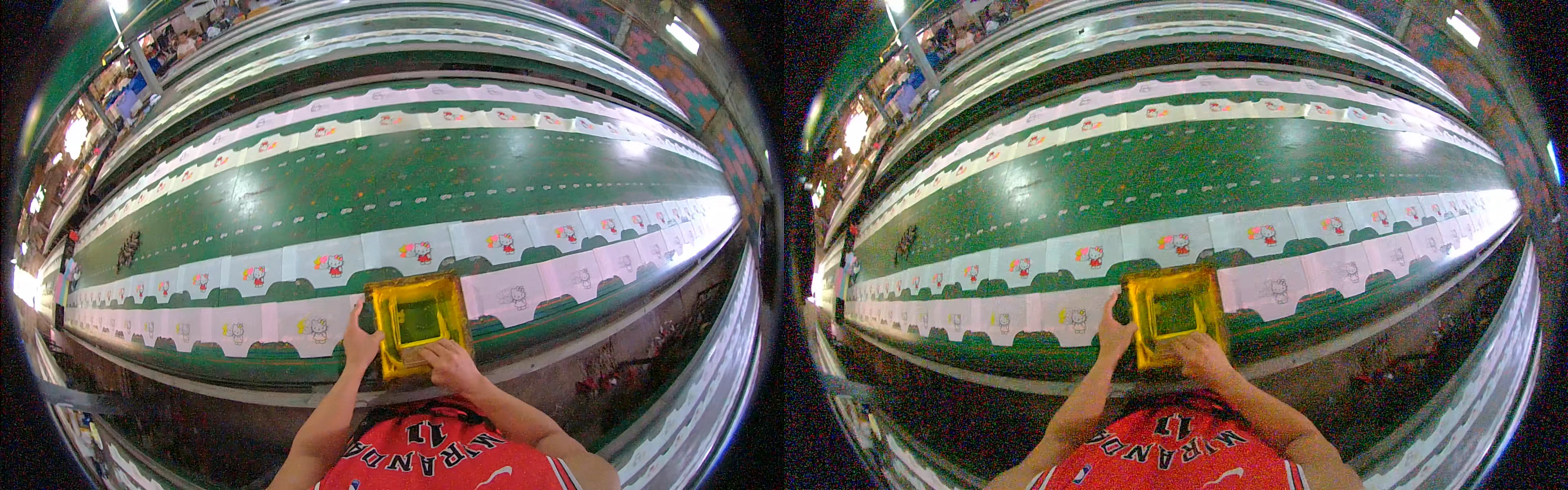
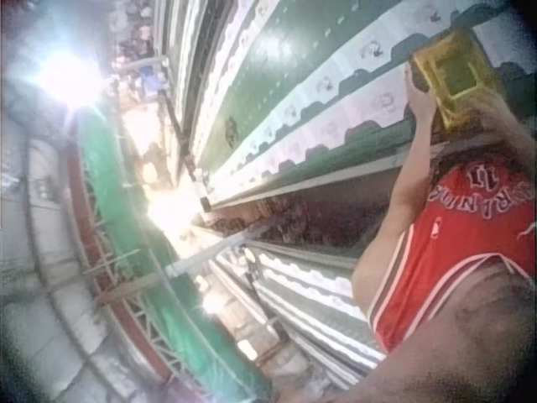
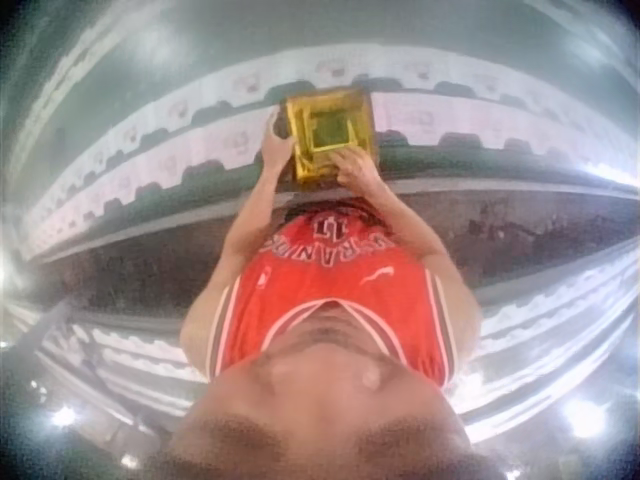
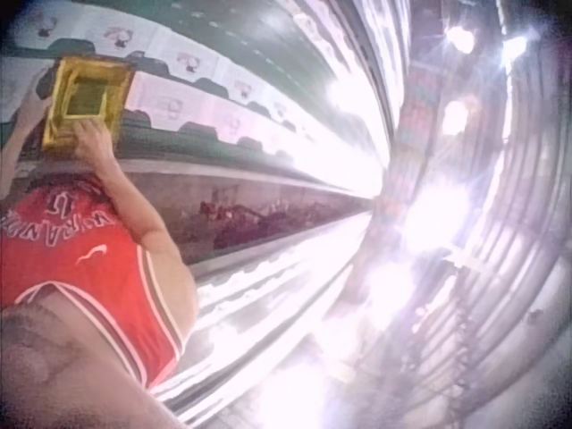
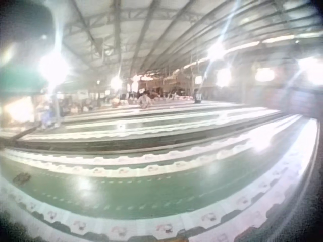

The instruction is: The person uses a yellow squeegee to press ink through a screen onto a long strip of fabric with a repeating cartoon pattern. The person repeatedly wipes the squeegee and repositions it along the moving fabric, maintaining consistent pressure and alignment.

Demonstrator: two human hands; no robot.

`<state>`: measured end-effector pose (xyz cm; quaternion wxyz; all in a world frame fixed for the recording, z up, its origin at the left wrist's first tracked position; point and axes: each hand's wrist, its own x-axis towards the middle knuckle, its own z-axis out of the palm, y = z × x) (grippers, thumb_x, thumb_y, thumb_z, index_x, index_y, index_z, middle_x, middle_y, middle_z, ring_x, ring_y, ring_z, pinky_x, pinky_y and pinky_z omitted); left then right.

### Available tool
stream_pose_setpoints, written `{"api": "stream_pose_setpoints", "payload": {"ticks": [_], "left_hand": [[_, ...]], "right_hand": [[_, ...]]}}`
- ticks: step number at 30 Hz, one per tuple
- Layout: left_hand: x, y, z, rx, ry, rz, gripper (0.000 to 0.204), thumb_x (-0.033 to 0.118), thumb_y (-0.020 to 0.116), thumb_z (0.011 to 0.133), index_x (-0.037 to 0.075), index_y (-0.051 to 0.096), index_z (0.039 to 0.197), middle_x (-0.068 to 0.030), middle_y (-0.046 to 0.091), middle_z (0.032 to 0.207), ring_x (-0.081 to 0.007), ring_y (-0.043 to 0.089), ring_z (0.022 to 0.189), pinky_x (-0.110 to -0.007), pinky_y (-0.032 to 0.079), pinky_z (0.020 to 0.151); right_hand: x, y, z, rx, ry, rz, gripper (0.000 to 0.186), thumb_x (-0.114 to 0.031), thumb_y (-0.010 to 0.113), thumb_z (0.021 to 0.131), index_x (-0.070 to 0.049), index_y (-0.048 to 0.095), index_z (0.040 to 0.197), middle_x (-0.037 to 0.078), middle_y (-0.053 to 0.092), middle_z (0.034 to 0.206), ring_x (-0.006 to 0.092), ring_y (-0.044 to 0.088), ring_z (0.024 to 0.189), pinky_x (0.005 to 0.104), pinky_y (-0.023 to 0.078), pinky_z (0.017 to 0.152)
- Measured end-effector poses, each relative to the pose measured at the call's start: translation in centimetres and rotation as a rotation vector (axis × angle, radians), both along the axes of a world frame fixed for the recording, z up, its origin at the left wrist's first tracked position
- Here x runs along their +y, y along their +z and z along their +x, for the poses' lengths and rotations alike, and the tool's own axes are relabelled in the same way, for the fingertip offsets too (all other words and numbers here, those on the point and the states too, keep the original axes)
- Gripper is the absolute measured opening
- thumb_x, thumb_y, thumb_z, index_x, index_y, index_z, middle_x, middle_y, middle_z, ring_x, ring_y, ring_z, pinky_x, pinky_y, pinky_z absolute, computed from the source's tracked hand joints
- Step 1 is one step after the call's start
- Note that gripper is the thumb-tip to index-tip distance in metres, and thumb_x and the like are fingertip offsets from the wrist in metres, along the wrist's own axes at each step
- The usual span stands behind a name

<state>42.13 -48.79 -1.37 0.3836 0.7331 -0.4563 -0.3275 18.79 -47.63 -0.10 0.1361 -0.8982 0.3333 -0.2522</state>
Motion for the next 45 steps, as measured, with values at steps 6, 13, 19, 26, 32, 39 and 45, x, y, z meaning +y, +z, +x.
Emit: {"api": "stream_pose_setpoints", "payload": {"ticks": [6,13,19,26,32,39,45], "left_hand": [[-1.4,2.3,-4.1,-0.024,-0.005,-0.141,0.085,0.002,0.071,0.070,0.009,0.041,0.149,-0.0180,0.047,0.148,-0.0286,0.056,0.125,-0.038,0.046,0.101],[-4.4,1.8,-15.5,0.007,0.017,-0.136,0.084,0.003,0.071,0.068,0.006,0.042,0.147,-0.0176,0.047,0.148,-0.0298,0.045,0.137,-0.037,0.037,0.112],[-5.0,-0.1,-21.9,0.100,0.018,-0.143,0.080,0.005,0.071,0.068,0.006,0.046,0.144,-0.0181,0.052,0.143,-0.0310,0.048,0.134,-0.038,0.038,0.111],[-4.7,0.2,-23.3,-0.014,0.047,-0.226,0.082,0.002,0.071,0.067,0.006,0.046,0.145,-0.0176,0.052,0.144,-0.0280,0.054,0.129,-0.035,0.044,0.103],[-4.4,2.5,-21.1,-0.053,0.118,-0.232,0.083,-0.001,0.070,0.067,0.008,0.046,0.146,-0.0177,0.053,0.144,-0.0262,0.056,0.126,-0.034,0.046,0.100],[-2.1,5.1,-16.0,-0.131,0.247,-0.179,0.082,-0.003,0.070,0.065,0.005,0.048,0.143,-0.0173,0.057,0.137,-0.0283,0.059,0.121,-0.037,0.046,0.101],[-3.6,5.4,-17.8,0.022,0.249,-0.130,0.083,-0.001,0.070,0.065,0.005,0.047,0.144,-0.0168,0.054,0.141,-0.0283,0.056,0.125,-0.036,0.044,0.103]], "right_hand": [[-2.5,2.8,-4.3,-0.055,0.009,0.044,0.040,-0.003,0.062,0.064,-0.003,0.065,0.104,0.011,0.067,0.102,0.0308,0.064,0.093,0.0397,0.054,0.083],[-4.9,4.1,-16.2,-0.017,0.044,0.073,0.047,-0.015,0.071,0.072,-0.005,0.060,0.117,0.012,0.065,0.109,0.0333,0.061,0.102,0.0430,0.052,0.090],[-5.5,1.2,-22.5,0.028,-0.028,0.129,0.045,-0.019,0.071,0.075,-0.006,0.061,0.117,0.013,0.065,0.109,0.0337,0.062,0.104,0.0433,0.052,0.091],[-6.3,1.5,-23.8,-0.004,0.009,0.134,0.039,-0.017,0.069,0.078,-0.008,0.062,0.115,0.011,0.066,0.110,0.0328,0.062,0.105,0.0431,0.052,0.092],[-7.1,3.7,-21.2,-0.087,0.093,0.092,0.041,-0.003,0.063,0.069,-0.003,0.065,0.110,0.013,0.068,0.105,0.0333,0.065,0.096,0.0418,0.053,0.087],[-6.7,1.6,-16.3,-0.197,0.210,0.037,0.041,-0.004,0.062,0.071,-0.001,0.064,0.112,0.014,0.067,0.103,0.0337,0.064,0.095,0.0421,0.052,0.087],[-6.5,0.9,-17.4,-0.097,0.187,0.122,0.048,-0.006,0.061,0.074,-0.004,0.058,0.122,0.015,0.065,0.112,0.0362,0.060,0.105,0.0449,0.049,0.095]]}}
